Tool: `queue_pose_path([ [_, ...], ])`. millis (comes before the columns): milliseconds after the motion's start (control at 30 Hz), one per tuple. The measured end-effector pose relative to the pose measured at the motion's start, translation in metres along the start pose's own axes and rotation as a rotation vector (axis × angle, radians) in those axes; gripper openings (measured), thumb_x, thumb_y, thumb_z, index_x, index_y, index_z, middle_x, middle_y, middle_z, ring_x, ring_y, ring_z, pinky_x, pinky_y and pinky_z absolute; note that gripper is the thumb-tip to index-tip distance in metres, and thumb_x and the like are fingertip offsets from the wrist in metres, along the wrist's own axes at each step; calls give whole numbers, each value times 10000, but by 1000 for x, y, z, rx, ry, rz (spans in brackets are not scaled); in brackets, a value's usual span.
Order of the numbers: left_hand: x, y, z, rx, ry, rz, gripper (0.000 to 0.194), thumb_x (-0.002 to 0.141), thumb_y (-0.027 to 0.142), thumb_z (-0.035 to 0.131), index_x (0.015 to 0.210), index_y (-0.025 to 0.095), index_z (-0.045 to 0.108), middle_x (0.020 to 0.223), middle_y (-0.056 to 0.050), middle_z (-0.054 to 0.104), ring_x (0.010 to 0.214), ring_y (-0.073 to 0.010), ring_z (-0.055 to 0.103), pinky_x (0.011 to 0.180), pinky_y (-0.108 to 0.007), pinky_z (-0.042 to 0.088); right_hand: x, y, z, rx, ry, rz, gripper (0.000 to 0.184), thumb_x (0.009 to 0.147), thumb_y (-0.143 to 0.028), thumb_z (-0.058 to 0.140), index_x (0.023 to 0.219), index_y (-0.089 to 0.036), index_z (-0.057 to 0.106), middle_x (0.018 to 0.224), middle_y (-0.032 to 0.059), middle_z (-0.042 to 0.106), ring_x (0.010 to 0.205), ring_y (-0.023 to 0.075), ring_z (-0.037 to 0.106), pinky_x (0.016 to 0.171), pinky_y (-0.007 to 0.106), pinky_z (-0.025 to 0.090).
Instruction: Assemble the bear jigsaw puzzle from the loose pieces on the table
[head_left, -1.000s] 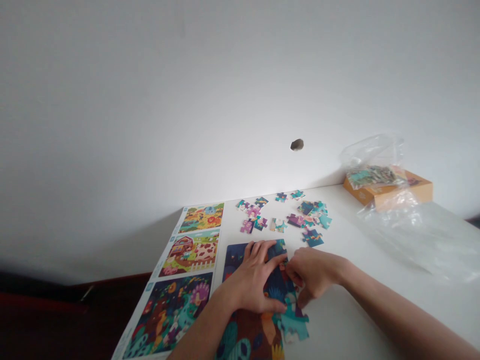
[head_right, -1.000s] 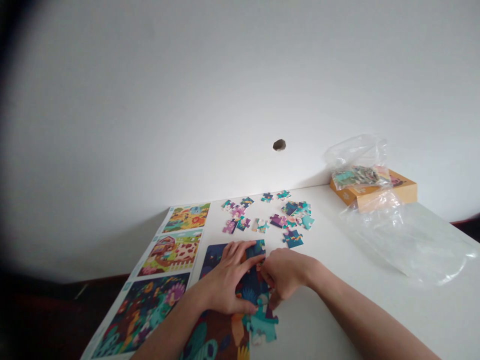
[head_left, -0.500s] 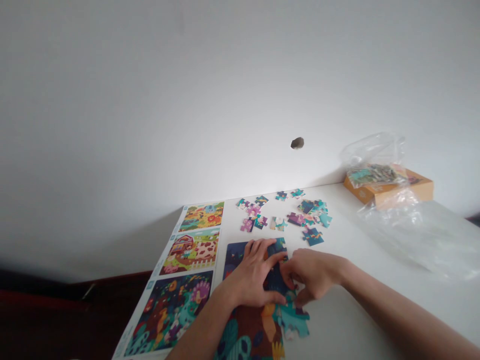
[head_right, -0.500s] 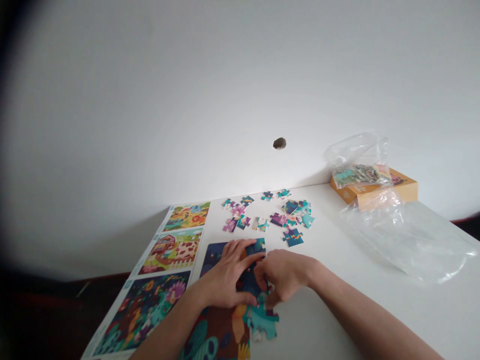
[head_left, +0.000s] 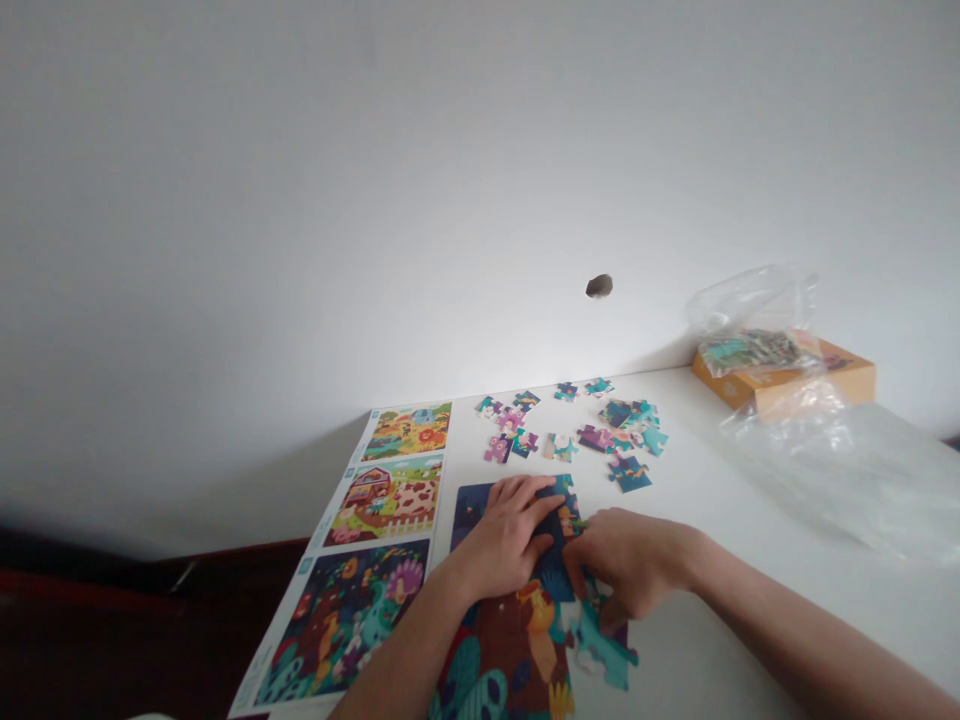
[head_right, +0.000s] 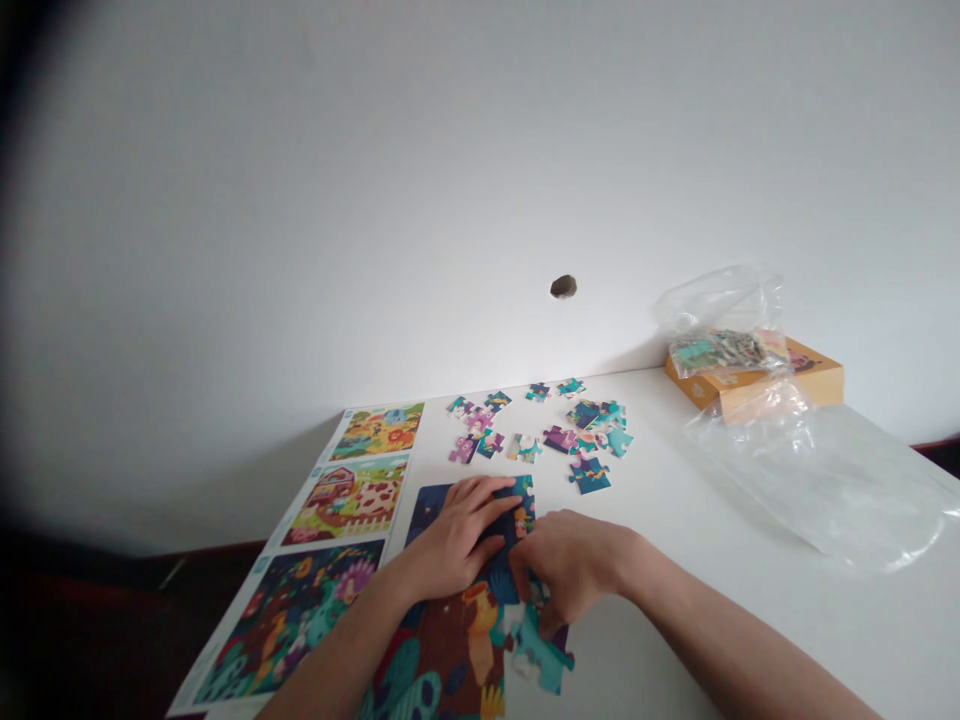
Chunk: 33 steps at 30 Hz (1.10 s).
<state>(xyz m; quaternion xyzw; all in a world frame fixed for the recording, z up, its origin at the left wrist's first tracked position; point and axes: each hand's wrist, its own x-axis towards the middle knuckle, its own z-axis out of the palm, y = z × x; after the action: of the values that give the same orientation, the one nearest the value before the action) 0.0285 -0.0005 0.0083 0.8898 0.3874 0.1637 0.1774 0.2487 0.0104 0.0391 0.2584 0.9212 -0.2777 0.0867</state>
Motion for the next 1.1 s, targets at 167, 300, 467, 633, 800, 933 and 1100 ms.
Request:
queue_pose_path([
  [167,-1,-2,1,26,-5,7,426,931,244,568,1352,279,521,1408,-69,482,1294,-277,418,1116,-486,326,-1,-1,2,-18,6,-8,405,591,-410,747,971,-271,716,714,-21,672,635,179,597,525,244,288],
  [300,-1,-3,1,37,9,11,426,931,244,565,1351,299,523,1411,-65,486,1292,-283,427,1104,-494,336,0,-3,6,29,3,-49,393,605,-425,739,972,-286,717,710,-32,662,614,161,569,527,237,305],
  [467,0,-2,0,51,-2,8,418,934,246,564,1348,286,527,1415,-67,484,1286,-275,430,1111,-488,327,1,-8,11,89,-36,-124,400,592,-352,734,989,-302,716,652,-57,621,601,144,555,531,222,337],
  [633,0,1,-1,49,-3,-4,429,926,233,572,1349,292,525,1410,-60,489,1294,-270,422,1107,-484,335,-4,-7,10,141,-119,-115,337,569,-263,720,905,-282,723,657,-70,608,597,124,565,526,202,351],
  [800,0,2,-2,52,2,-11,450,895,198,589,1333,290,540,1410,-52,488,1298,-268,419,1121,-475,324,-11,12,5,186,-268,95,297,550,-216,711,844,-258,707,594,-82,562,498,107,510,466,193,334],
  [933,-1,2,-2,52,-5,-20,480,888,205,584,1355,298,524,1413,-50,482,1293,-272,420,1122,-480,321,-19,46,-3,254,-259,295,356,561,-201,704,915,-237,685,601,-84,566,455,97,486,471,201,336],
  [1100,0,3,-3,38,-8,-12,494,880,204,582,1360,301,520,1409,-48,486,1290,-269,423,1116,-476,326,-31,86,-15,145,117,448,247,603,-174,698,845,-214,681,743,-33,655,649,130,578,533,196,338],
])
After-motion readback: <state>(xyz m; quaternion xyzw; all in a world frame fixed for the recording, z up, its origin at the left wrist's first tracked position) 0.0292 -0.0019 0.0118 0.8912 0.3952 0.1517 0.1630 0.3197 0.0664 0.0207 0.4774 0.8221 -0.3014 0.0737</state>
